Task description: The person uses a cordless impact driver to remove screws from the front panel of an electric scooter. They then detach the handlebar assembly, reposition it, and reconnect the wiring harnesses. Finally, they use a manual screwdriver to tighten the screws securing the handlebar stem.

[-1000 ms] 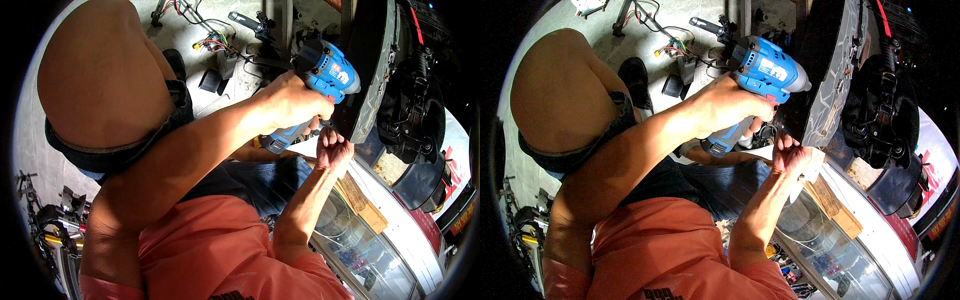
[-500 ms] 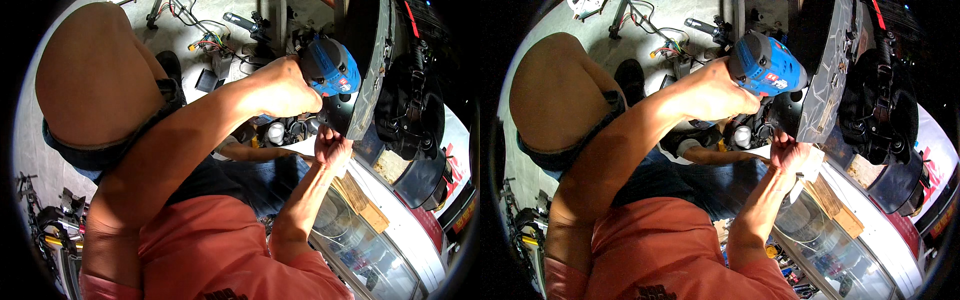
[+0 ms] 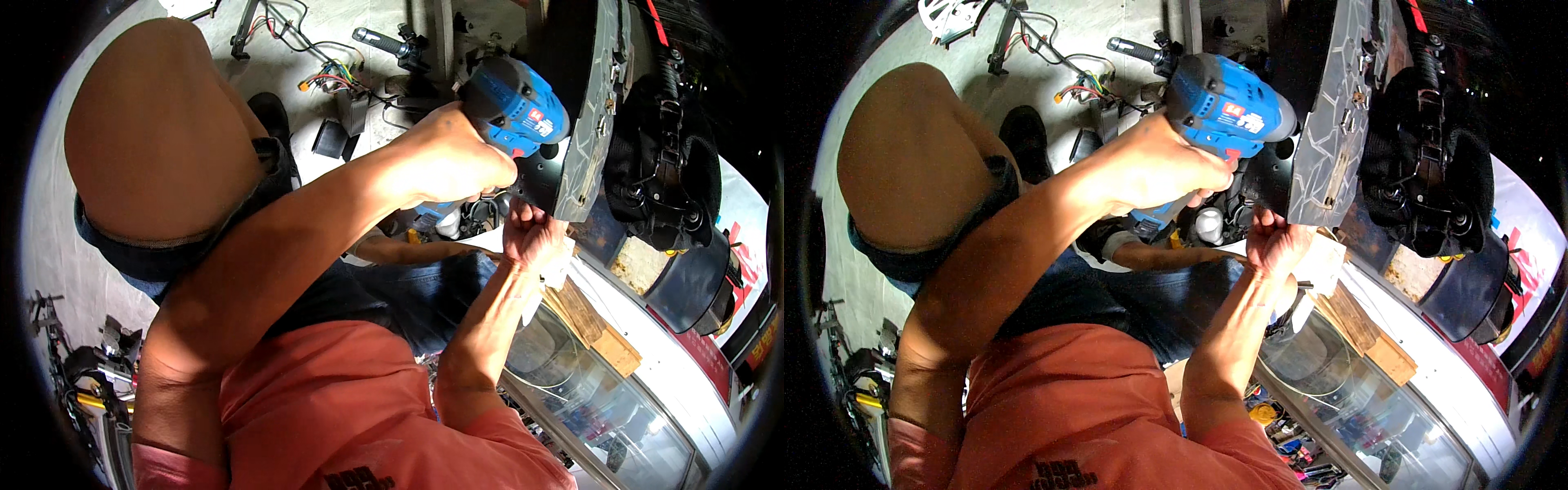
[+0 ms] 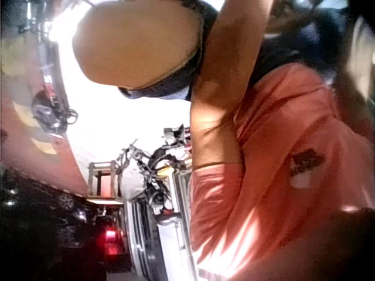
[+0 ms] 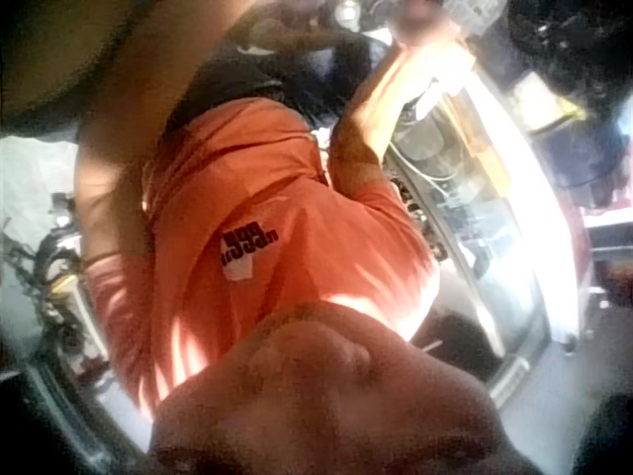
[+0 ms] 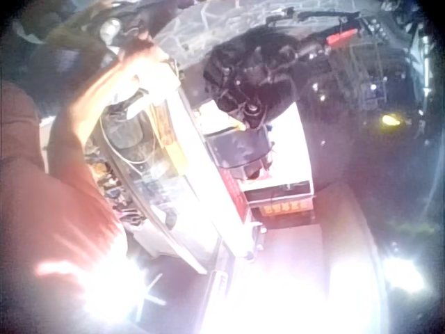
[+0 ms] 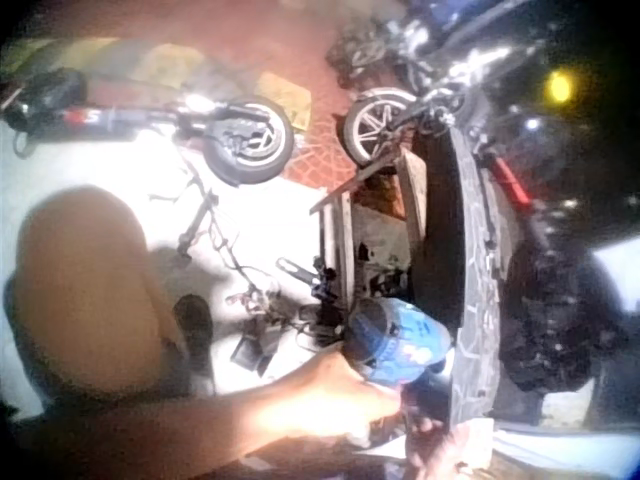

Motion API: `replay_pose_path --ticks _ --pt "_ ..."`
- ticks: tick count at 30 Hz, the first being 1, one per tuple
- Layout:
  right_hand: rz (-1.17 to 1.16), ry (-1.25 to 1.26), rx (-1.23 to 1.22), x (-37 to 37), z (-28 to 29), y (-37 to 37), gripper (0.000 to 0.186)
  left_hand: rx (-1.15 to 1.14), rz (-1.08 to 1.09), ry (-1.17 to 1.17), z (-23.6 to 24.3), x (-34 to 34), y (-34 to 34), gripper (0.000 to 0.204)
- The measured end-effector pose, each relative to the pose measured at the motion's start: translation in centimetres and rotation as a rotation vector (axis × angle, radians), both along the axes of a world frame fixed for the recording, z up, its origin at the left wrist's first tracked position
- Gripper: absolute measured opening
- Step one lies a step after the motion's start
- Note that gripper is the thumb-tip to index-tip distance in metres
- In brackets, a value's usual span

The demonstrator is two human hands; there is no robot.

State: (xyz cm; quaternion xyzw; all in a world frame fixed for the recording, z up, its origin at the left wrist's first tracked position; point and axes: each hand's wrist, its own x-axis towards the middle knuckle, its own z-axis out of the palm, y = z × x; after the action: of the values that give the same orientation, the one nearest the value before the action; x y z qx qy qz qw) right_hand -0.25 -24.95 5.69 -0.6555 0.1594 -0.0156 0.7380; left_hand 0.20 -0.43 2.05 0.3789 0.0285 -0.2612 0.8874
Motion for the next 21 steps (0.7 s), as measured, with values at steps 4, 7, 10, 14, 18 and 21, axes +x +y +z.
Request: replay_pose_path --ticks 4,7,10,14,18,21 --pt "0.005 -0.028 -0.033 0.0 -0.3 -0.8 0.024 -0.093 0.007 0.006 0.5 -0.2 0.1 0.014" --pt "-0.044 -0.035 -0.030 0.1 -0.2 0.0 0.022 -0.102 0.024 0.014 0.4 -0.4 0.0 0.015" --pt "-0.037 -0.047 0.002 0.2 -0.5 -0.2 0.021 -0.046 0.019 0.038 0.6 -0.4 -0.2 0.013" --pt "0.024 -0.064 0.153 0.0 -0.9 -1.3 0.022 -0.026 0.078 0.031 1.3 -0.6 -0.3 0.010" --pt "0.078 -0.071 0.161 0.1 -0.4 -0.7 0.024 -0.030 0.127 0.045 0.7 -1.1 -1.0 0.011" --pt "0.081 -0.083 0.166 0.4 -0.3 -0.6 0.019 -0.031 0.117 -0.012 0.3 -0.9 -1.0 0.014"
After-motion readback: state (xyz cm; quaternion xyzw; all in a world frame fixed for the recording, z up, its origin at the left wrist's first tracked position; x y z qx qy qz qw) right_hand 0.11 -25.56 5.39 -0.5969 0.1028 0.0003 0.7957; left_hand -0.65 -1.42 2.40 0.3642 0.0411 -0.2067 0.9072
